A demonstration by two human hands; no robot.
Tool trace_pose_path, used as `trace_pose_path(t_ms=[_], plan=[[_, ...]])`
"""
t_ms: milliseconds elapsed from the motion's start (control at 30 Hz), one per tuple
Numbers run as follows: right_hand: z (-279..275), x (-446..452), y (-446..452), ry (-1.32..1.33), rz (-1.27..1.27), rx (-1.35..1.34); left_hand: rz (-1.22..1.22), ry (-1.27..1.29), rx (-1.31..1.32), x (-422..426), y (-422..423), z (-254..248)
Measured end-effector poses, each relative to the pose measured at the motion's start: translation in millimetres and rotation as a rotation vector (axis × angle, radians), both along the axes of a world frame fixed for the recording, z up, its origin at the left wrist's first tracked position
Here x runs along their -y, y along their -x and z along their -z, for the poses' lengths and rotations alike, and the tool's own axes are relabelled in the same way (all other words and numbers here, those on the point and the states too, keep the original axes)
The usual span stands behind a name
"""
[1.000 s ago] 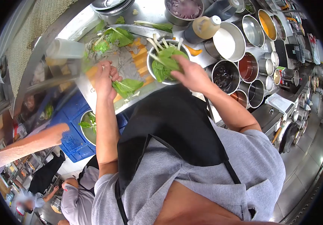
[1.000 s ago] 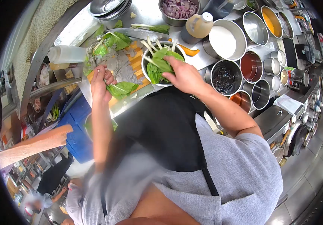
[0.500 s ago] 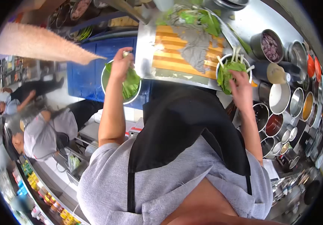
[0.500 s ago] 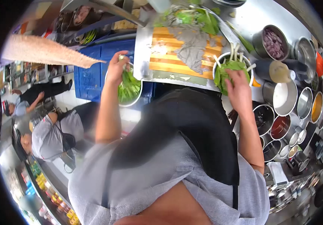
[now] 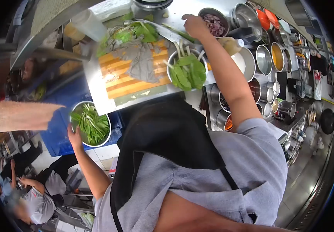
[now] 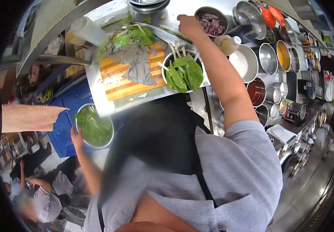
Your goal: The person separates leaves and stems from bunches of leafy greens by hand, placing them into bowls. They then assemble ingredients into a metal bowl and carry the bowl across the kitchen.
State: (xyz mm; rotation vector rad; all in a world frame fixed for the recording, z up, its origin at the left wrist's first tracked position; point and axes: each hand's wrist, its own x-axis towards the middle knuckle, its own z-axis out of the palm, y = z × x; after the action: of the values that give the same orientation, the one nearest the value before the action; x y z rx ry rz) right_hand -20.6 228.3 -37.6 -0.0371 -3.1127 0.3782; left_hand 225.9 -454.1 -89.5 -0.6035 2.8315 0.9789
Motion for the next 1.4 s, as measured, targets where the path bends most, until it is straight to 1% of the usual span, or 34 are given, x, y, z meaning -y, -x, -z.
trace_pose_path(t_ms=[33, 67, 100, 167, 233, 300, 367, 400, 433, 467, 533, 567, 633, 667, 733, 767, 800, 833, 867, 900, 933, 967, 1000, 1033, 1067, 1100, 1133, 1167, 1200, 1233, 1267, 1300, 1367, 1400], plan=[[12, 2, 10, 0.000, 0.006, -0.007, -0.064, -0.094, 0.072, -13, -3, -13], [22, 5, 18, -0.049, 0.011, 0.128, -0.130, -0.185, 0.145, -23, -6, -23], [31, 10, 22, -0.098, 0.015, 0.265, -0.128, -0.182, 0.140, -27, -9, -25], [41, 23, 26, -0.105, 0.020, 0.283, -0.205, -0.333, 0.152, -36, -13, -26], [52, 25, 31, -0.112, 0.022, 0.301, -0.174, -0.298, 0.130, -59, -7, -43], [65, 23, 40, -0.119, 0.089, 0.257, -0.124, -0.236, 0.100, -83, 4, -60], [59, 26, 42, -0.117, 0.123, 0.232, -0.070, -0.238, 0.042, -107, 19, -78], [38, 32, 37, -0.074, 0.137, 0.100, -0.019, -0.243, -0.011, -119, 27, -82], [15, 39, 30, -0.032, 0.148, -0.031, 0.005, -0.328, -0.074, -128, 35, -79], [-6, 44, 22, -0.032, 0.142, -0.033, 0.029, -0.413, -0.136, -141, 45, -76], [-46, 58, -1, 0.116, 0.066, -0.239, 0.123, -0.492, -0.205, -195, 68, -105], [-61, 69, -14, 0.119, 0.057, -0.243, 0.229, -0.523, -0.241, -213, 79, -105], [-87, 96, -43, 0.370, -0.091, -0.354, 0.384, -0.628, -0.315, -257, 101, -116], [-98, 112, -57, 0.433, -0.143, -0.340, 0.431, -0.703, -0.352, -284, 111, -132], [-115, 143, -78, 0.725, -0.168, -0.115, 0.508, -0.697, -0.438, -317, 130, -150], [-112, 156, -82, 0.738, -0.178, -0.114, 0.528, -0.587, -0.475, -329, 138, -155], [-105, 168, -86, 0.944, -0.178, 0.033, 0.549, -0.476, -0.512, -335, 146, -157], [-98, 177, -89, 1.143, -0.175, 0.185, 0.546, -0.464, -0.514, -335, 153, -156], [-93, 181, -91, 1.150, -0.181, 0.184, 0.560, -0.488, -0.266, -336, 160, -154], [-88, 182, -93, 1.238, -0.240, 0.271, 0.568, -0.511, -0.016, -335, 163, -152], [-83, 181, -96, 1.323, -0.298, 0.359, 0.568, -0.508, -0.015, -332, 163, -146], [-77, 175, -100, 1.222, -0.328, 0.317, 0.559, -0.518, -0.001, -328, 161, -137], [-83, 169, -103, 1.223, -0.333, 0.320, 0.546, -0.528, 0.012, -324, 159, -132], [-94, 164, -106, 0.956, -0.303, 0.164, 0.522, -0.506, 0.097, -321, 155, -136], [-105, 161, -108, 0.688, -0.274, 0.012, 0.507, -0.503, 0.093, -317, 152, -133], [-112, 159, -108, 0.632, -0.381, -0.008, 0.651, -0.364, 0.079, -313, 151, -129], [-113, 163, -110, 0.637, -0.407, -0.006, 0.787, -0.219, 0.067, -309, 149, -128], [-112, 170, -114, 0.411, -0.536, -0.035, 0.843, -0.148, 0.064, -306, 147, -126], [-109, 178, -115, 0.183, -0.661, -0.073, 0.811, -0.136, 0.060, -303, 145, -132], [-102, 188, -111, 0.173, -0.726, -0.004, 0.841, -0.143, 0.073, -299, 143, -137], [-99, 195, -109, 0.180, -0.760, -0.015, 0.869, -0.149, 0.084, -294, 142, -145], [-99, 203, -107, 0.156, -0.767, -0.006, 0.844, -0.141, 0.132, -287, 141, -160], [-103, 225, -105, 0.144, -0.814, -0.006, 0.757, -0.081, 0.128, -269, 138, -163], [-107, 236, -105, 0.125, -0.800, 0.055, 0.711, -0.037, 0.133, -260, 136, -163]])
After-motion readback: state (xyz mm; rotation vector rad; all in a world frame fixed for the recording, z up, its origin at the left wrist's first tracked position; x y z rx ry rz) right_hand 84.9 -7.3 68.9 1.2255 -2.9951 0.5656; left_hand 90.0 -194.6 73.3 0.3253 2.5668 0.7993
